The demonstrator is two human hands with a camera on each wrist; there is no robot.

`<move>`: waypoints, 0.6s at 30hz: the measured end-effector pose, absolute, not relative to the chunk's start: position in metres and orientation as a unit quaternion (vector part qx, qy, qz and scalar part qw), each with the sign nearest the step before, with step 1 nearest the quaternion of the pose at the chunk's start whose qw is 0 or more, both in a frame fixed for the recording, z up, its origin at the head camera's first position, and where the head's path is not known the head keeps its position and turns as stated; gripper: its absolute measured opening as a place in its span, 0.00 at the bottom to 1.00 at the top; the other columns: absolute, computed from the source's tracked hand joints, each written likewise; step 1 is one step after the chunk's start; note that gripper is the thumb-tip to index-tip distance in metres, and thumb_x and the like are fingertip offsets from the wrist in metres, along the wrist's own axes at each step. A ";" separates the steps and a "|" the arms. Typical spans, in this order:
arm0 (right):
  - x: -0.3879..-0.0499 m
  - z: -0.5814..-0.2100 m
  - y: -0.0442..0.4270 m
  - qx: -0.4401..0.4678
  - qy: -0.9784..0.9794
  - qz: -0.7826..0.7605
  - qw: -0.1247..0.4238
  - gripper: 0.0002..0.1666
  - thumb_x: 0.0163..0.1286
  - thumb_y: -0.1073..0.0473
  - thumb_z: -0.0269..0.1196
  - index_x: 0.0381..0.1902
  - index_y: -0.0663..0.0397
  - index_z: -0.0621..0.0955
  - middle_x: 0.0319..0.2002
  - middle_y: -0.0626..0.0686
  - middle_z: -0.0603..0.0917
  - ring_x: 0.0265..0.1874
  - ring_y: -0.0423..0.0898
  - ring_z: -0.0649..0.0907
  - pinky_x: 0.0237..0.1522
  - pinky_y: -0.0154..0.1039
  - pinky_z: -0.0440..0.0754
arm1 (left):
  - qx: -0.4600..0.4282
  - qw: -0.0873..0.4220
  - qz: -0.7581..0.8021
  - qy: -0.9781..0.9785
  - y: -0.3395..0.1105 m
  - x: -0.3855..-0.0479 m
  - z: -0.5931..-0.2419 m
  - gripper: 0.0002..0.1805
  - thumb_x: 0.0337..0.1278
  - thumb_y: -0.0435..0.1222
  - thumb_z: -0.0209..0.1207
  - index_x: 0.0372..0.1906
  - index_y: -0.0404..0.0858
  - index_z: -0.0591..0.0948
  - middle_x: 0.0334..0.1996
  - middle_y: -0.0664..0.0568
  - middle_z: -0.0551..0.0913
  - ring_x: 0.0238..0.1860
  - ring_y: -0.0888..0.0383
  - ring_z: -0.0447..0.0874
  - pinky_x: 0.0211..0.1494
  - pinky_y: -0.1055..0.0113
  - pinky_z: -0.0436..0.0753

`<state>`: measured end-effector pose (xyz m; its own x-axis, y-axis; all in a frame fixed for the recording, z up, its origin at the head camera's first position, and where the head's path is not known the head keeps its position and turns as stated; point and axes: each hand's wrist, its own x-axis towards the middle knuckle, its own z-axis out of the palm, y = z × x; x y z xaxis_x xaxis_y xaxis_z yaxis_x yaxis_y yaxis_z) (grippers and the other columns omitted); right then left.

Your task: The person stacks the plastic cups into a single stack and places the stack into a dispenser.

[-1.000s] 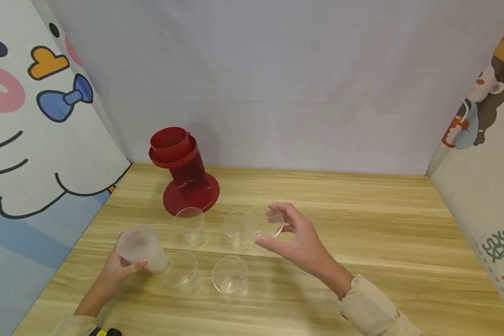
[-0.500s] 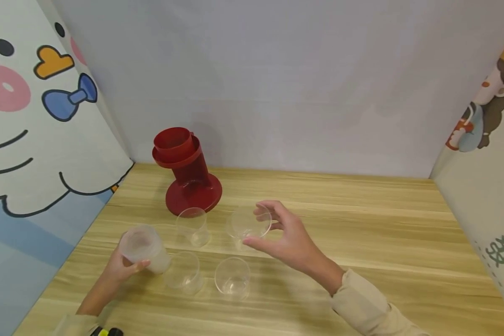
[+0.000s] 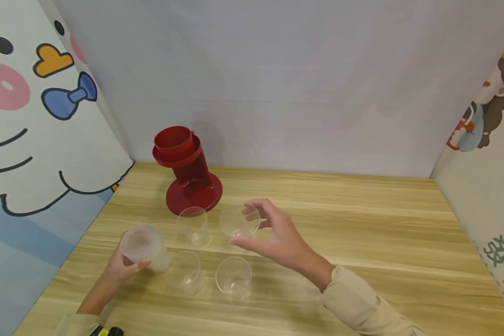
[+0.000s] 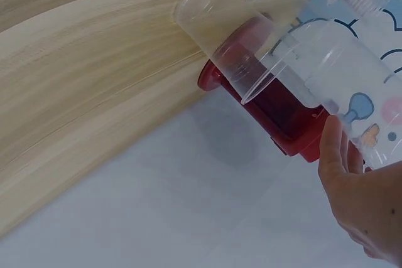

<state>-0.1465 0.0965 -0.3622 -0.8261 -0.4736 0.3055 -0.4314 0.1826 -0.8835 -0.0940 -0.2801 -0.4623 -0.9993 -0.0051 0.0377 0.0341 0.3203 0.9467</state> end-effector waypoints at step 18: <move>-0.152 -0.356 0.063 -0.302 0.767 -0.564 0.046 0.37 0.51 0.57 0.74 0.59 0.50 0.72 0.50 0.47 0.80 0.50 0.49 0.79 0.50 0.45 0.76 | 0.001 0.008 -0.580 -0.814 -0.281 -0.095 -0.463 0.43 0.48 0.28 0.64 0.68 0.36 0.55 0.58 0.41 0.66 0.51 0.58 0.68 0.48 0.70 0.74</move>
<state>-0.1519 0.0634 -0.3562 -0.8138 -0.5147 0.2699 -0.4107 0.1808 -0.8936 -0.0949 -0.2810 -0.4633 -0.9999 -0.0100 0.0117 0.0078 0.3269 0.9450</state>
